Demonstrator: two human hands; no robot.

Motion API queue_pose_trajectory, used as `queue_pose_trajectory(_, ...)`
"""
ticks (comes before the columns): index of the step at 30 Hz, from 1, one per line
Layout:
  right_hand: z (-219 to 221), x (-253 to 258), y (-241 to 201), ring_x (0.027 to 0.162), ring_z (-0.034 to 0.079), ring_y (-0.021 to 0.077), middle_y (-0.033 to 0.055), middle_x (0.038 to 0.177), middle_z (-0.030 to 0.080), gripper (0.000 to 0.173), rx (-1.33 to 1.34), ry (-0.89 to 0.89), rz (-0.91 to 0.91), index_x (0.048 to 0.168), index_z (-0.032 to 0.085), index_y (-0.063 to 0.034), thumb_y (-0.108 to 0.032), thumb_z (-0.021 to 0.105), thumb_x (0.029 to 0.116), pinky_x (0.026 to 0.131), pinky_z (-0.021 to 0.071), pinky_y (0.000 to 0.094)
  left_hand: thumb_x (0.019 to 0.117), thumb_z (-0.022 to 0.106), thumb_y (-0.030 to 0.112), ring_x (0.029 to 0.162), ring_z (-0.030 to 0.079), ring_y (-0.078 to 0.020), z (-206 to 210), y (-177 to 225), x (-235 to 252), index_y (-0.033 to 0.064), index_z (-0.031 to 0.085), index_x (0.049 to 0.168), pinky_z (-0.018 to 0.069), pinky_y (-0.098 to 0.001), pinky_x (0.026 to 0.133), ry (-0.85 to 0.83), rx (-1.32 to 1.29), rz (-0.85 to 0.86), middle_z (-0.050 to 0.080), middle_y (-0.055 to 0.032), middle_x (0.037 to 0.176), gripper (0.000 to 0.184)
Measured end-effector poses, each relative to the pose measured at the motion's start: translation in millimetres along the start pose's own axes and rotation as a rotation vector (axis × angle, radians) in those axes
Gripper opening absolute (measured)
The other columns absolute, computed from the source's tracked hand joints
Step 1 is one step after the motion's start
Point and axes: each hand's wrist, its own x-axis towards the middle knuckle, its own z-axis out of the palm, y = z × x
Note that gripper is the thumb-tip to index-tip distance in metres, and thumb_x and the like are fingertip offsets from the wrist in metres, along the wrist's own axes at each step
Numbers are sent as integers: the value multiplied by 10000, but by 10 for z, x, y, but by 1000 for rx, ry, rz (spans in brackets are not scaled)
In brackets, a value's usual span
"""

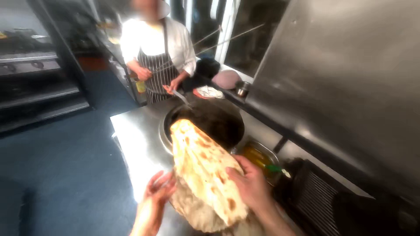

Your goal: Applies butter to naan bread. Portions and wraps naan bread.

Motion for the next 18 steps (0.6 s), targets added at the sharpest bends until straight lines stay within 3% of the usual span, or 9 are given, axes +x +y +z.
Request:
queue_pose_trajectory(2, 364, 59, -70, 949, 732, 80, 12, 1039, 771, 255, -194, 96, -264, 1155, 764, -106, -145, 645, 932, 837, 624, 295, 935, 581, 35, 910, 701, -191, -39, 192, -73, -17, 485, 1346, 616, -338, 722, 124, 122, 199, 664, -109, 1129, 425)
queue_pose_trajectory(4, 795, 17, -27, 908, 734, 135, 36, 996, 767, 245, -354, 186, -590, 1113, 793, -137, -124, 641, 921, 786, 628, 310, 1031, 568, 274, 1093, 706, -310, -116, 298, -143, 27, 433, 1455, 632, -465, 823, -136, -62, 262, 662, -154, 1296, 510)
queue_pose_trajectory(5, 1001, -65, 23, 897, 724, 152, 28, 1000, 757, 234, -413, 179, -717, 1119, 782, -181, -141, 639, 938, 761, 620, 323, 992, 657, 414, 1200, 656, -381, -142, 310, -130, 80, 398, 1521, 593, -576, 917, -303, -219, 237, 618, -180, 1388, 676)
queue_pose_trajectory(7, 1316, -311, 157, 996, 706, 202, 43, 1164, 734, 261, -495, 44, -859, 1212, 725, -251, -183, 630, 979, 816, 593, 386, 916, 761, 383, 1099, 705, -338, -115, 323, -78, 108, 495, 1413, 593, -567, 914, -342, -406, 172, 697, -171, 1241, 628)
queue_pose_trajectory(9, 1469, -473, 286, 1176, 660, 227, 57, 1344, 671, 338, -511, -104, -846, 1292, 682, -295, -165, 627, 985, 958, 543, 455, 965, 624, 119, 913, 754, -285, -114, 371, 69, 35, 445, 1320, 650, -471, 780, -132, -325, 120, 722, -184, 1067, 407)
queue_pose_trajectory(11, 1444, -521, 376, 1284, 605, 195, 19, 1383, 654, 339, -487, -168, -782, 1288, 702, -288, -154, 637, 983, 1067, 491, 469, 956, 546, -12, 857, 756, -308, -202, 424, 326, -7, 447, 1299, 655, -481, 732, -50, -259, 55, 720, -216, 1024, 357)
queue_pose_trajectory(14, 1235, -588, 435, 1290, 608, 196, 24, 1345, 684, 278, -441, -144, -684, 1222, 753, -234, -155, 645, 978, 1085, 501, 432, 899, 575, 10, 908, 749, -312, -367, 503, 771, 15, 510, 1243, 640, -505, 777, -228, -310, 14, 725, -211, 1039, 350)
queue_pose_trajectory(16, 1079, -613, 445, 1243, 643, 206, 50, 1281, 717, 216, -411, -97, -643, 1134, 787, -195, -142, 658, 968, 1040, 541, 398, 863, 599, 73, 882, 755, -282, -333, 561, 1132, 40, 607, 1130, 641, -478, 761, -347, -380, -13, 745, -182, 991, 269)
queue_pose_trajectory(18, 937, -646, 485, 1205, 667, 224, 83, 1237, 733, 182, -400, -97, -604, 1078, 801, -151, -126, 661, 964, 1018, 559, 384, 892, 541, 94, 836, 752, -252, -214, 524, 1568, 50, 602, 1127, 643, -443, 726, -346, -331, -12, 745, -160, 951, 247)
